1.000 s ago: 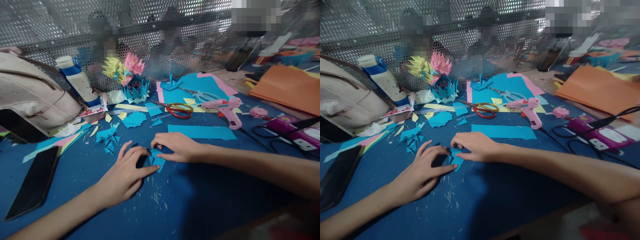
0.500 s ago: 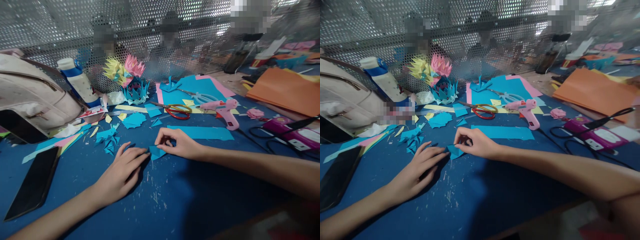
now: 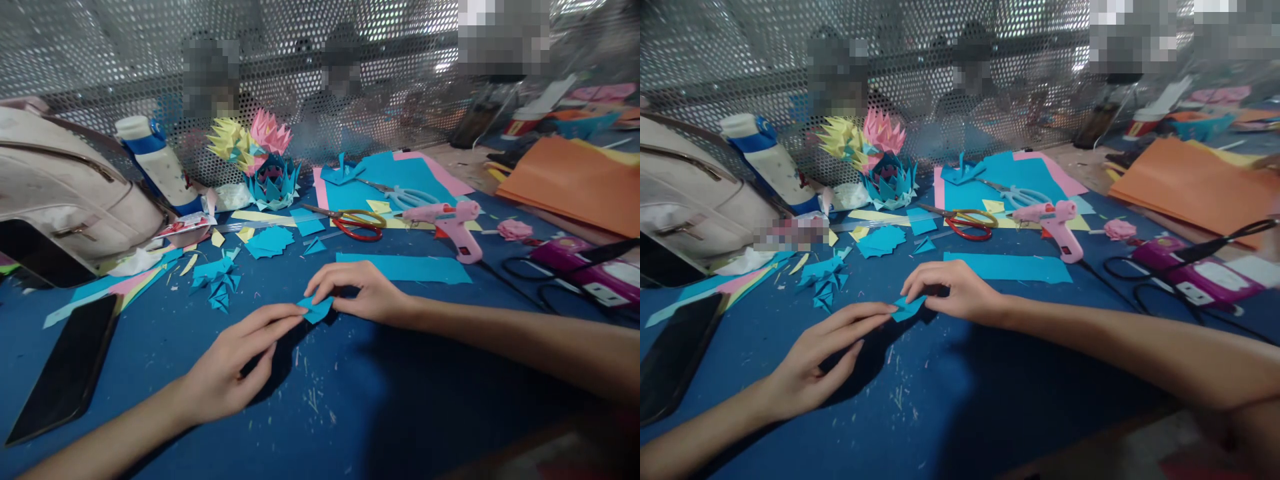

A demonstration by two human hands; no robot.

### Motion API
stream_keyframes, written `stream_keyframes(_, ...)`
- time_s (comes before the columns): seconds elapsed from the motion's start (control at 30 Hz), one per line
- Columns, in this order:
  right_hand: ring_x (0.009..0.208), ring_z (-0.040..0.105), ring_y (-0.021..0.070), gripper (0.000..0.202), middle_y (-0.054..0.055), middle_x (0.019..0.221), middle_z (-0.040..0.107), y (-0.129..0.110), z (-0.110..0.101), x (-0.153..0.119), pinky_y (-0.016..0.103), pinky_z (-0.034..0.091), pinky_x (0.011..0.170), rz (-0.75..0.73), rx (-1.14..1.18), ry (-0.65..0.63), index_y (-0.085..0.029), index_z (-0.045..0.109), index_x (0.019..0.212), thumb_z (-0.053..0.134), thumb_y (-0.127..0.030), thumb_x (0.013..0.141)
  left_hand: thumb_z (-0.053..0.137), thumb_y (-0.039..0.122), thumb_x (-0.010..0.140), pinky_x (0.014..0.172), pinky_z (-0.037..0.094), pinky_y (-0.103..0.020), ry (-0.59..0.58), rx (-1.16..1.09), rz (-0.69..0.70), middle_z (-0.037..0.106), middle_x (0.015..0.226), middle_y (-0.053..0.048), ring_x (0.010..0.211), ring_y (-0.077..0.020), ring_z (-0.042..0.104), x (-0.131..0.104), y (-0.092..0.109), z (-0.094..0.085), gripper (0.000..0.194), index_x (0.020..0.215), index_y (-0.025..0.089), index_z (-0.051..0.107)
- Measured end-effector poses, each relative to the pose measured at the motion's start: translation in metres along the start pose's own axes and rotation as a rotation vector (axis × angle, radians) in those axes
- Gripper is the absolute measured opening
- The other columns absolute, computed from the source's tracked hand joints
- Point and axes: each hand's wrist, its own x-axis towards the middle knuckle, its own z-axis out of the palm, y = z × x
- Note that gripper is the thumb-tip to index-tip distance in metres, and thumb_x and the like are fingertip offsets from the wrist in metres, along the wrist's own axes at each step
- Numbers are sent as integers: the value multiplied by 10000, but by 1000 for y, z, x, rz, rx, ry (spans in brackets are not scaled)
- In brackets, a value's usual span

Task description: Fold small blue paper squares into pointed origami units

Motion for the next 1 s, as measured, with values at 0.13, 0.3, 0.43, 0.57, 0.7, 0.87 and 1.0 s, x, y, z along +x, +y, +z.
stream_keyframes(0.13,933,668,140,238,67,1011,711,-1,-1,1,254,528,805,-25,4,9,-166,708,908,524,-22,864,386,-7,919,1115,442,-339,-48,101,75,515,1418,-131,1346,-182,470,-3,-4,0,539,1436,134,444)
stream_keyframes(0.3,892,642,133,178,75,1018,664,-4,1,2,211,535,673,84,69,13,-160,679,954,518,-102,905,375,0,915,1156,398,-390,-123,162,128,531,1394,-135,1398,-206,397,-2,-7,-1,502,1394,113,477)
stream_keyframes(0.43,803,636,105,147,77,1058,637,-3,5,1,214,557,683,197,121,-20,-160,665,1017,643,-192,875,375,23,917,1124,437,-396,-191,176,137,554,1362,-134,1369,-215,434,0,-5,-3,482,1374,127,490)
stream_keyframes(0.57,730,622,90,148,46,939,681,-3,6,0,209,541,668,255,128,-41,-155,657,1009,664,-199,868,372,41,916,1112,452,-397,-266,228,149,534,1407,-130,1360,-218,455,-1,-2,-4,493,1387,140,477)
stream_keyframes(0.7,717,621,88,182,26,907,705,-4,8,-1,208,526,669,243,61,-74,-164,661,1031,688,-189,853,369,54,922,1105,458,-373,-303,244,149,503,1462,-113,1372,-207,453,-1,1,-4,519,1427,151,431)
stream_keyframes(0.87,734,638,89,208,26,904,698,-4,13,1,201,532,688,246,65,-83,-157,643,1059,677,-169,854,358,64,933,1100,462,-340,-301,226,157,505,1473,-109,1379,-184,460,-1,2,-5,523,1446,154,403)
stream_keyframes(1.0,739,632,94,185,24,896,697,-2,15,1,206,521,691,248,39,-108,-160,640,1061,653,-178,877,353,70,953,1089,457,-328,-302,224,136,520,1459,-98,1349,-179,485,-1,0,-5,496,1440,150,409)
